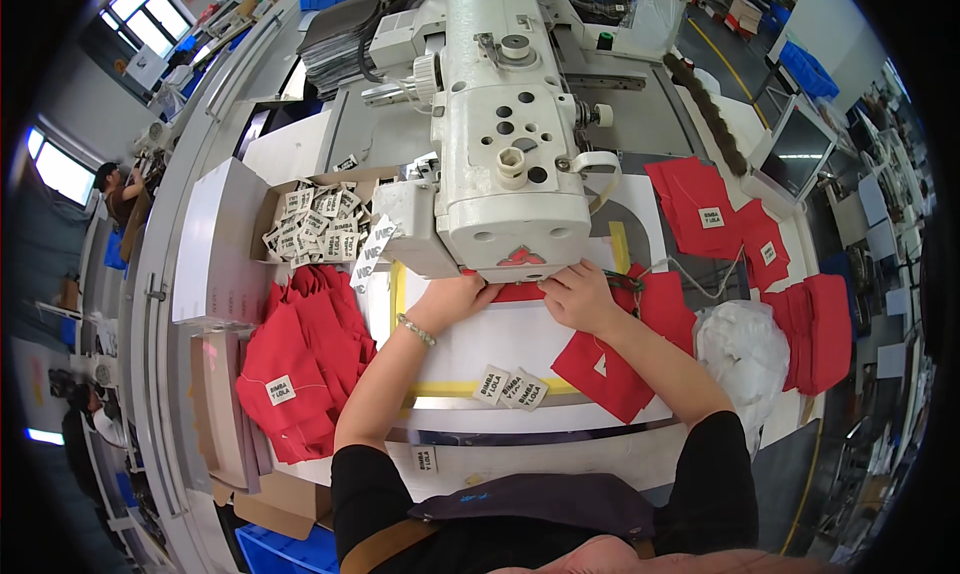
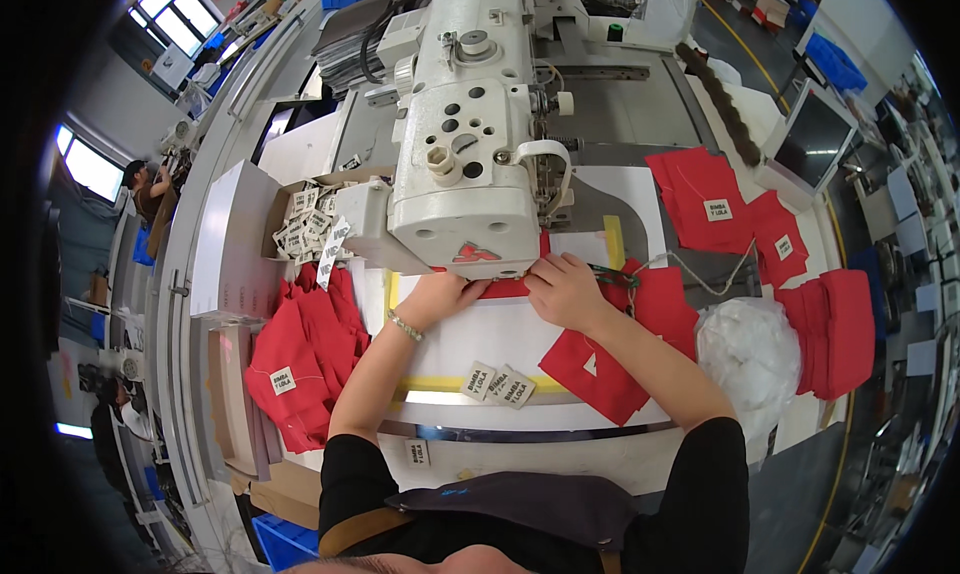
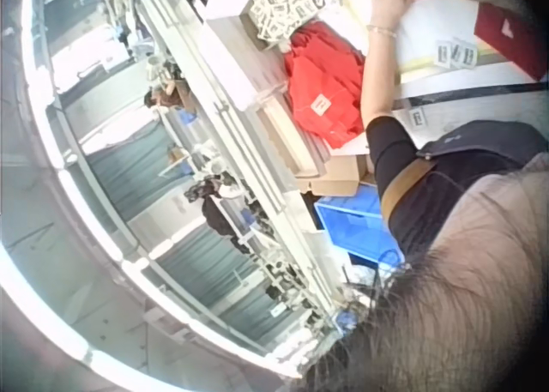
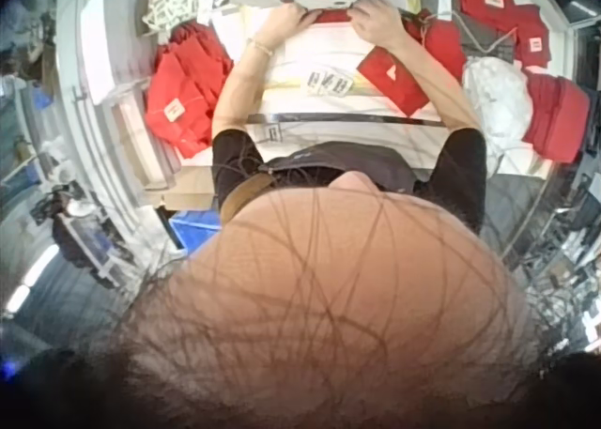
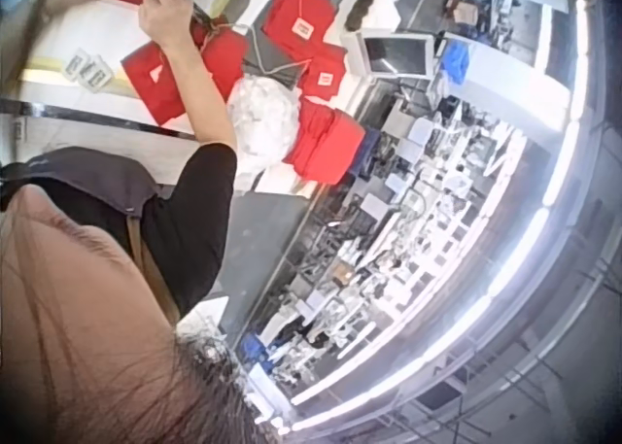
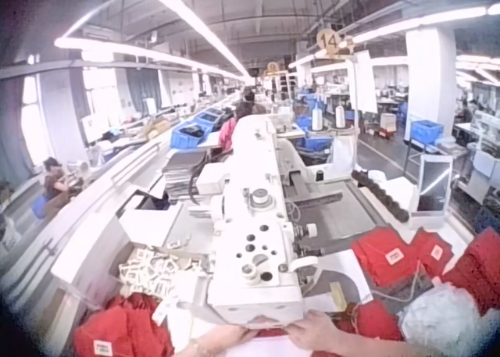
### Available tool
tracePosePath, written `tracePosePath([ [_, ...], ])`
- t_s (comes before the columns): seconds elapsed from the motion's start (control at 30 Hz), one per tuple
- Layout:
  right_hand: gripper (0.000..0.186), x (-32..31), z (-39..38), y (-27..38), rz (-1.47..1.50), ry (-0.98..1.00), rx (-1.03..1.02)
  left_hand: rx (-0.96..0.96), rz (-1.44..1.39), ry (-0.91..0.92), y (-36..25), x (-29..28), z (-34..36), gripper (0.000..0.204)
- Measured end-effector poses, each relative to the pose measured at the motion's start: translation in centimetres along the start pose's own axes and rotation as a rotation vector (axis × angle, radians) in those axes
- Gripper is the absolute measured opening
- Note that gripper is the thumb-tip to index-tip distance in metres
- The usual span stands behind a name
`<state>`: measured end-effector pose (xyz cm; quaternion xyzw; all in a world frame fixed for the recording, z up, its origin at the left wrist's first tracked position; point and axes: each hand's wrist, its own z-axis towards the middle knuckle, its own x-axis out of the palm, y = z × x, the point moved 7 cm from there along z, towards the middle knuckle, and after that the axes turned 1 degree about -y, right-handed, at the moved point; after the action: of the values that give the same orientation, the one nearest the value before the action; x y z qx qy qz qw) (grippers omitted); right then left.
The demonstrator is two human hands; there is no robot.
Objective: The person sews white rectangular labels onto red fabric pieces using an industrial sewing machine. They pick up a red fabric piece, place a label on it, and guide it under the machine's needle to stitch it in place. After sewing, they cut the thread and place the finished piece into a stack.
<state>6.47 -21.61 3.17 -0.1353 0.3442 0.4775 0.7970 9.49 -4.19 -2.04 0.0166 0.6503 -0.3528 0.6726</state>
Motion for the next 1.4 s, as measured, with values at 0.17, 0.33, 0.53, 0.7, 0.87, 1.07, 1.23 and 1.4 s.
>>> tracePosePath([
  [0.17, 0.012, 0.0, -0.2, 0.0, -0.005, -0.005, 0.01, 0.053, -0.015, 0.018, -1.1, -0.7, 0.0, 0.023],
  [0.33, 0.013, 0.1, -0.5, 0.1, -0.009, 0.018, 0.021, -0.002, 0.0, 0.049, -0.4, 0.0, -0.3, 0.023],
  [0.53, 0.013, 0.0, -0.5, 0.0, -0.015, -0.006, 0.01, 0.015, 0.016, 0.056, -1.4, -0.7, 0.0, 0.021],
  [0.7, 0.012, 0.2, -0.4, 0.1, -0.07, 0.055, -0.013, 0.042, 0.039, 0.041, -0.6, 0.0, -0.4, 0.017],
  [0.87, 0.004, -1.4, -1.1, -0.4, -0.151, 0.366, 0.145, 0.131, 0.074, -0.084, -3.1, -2.7, -2.4, 0.032],
  [1.07, 0.008, -3.9, -2.7, -0.5, -0.156, 0.493, 0.271, 0.116, 0.044, -0.175, -4.2, -3.2, -4.0, 0.034],
  [1.23, 0.004, -3.8, -2.2, -0.9, -0.103, 0.426, 0.282, 0.094, 0.033, -0.181, -4.3, -3.6, -3.7, 0.021],
  [1.4, 0.006, -3.5, -2.2, -0.9, -0.105, 0.416, 0.229, 0.107, 0.044, -0.201, -4.6, -3.6, -3.9, 0.015],
])
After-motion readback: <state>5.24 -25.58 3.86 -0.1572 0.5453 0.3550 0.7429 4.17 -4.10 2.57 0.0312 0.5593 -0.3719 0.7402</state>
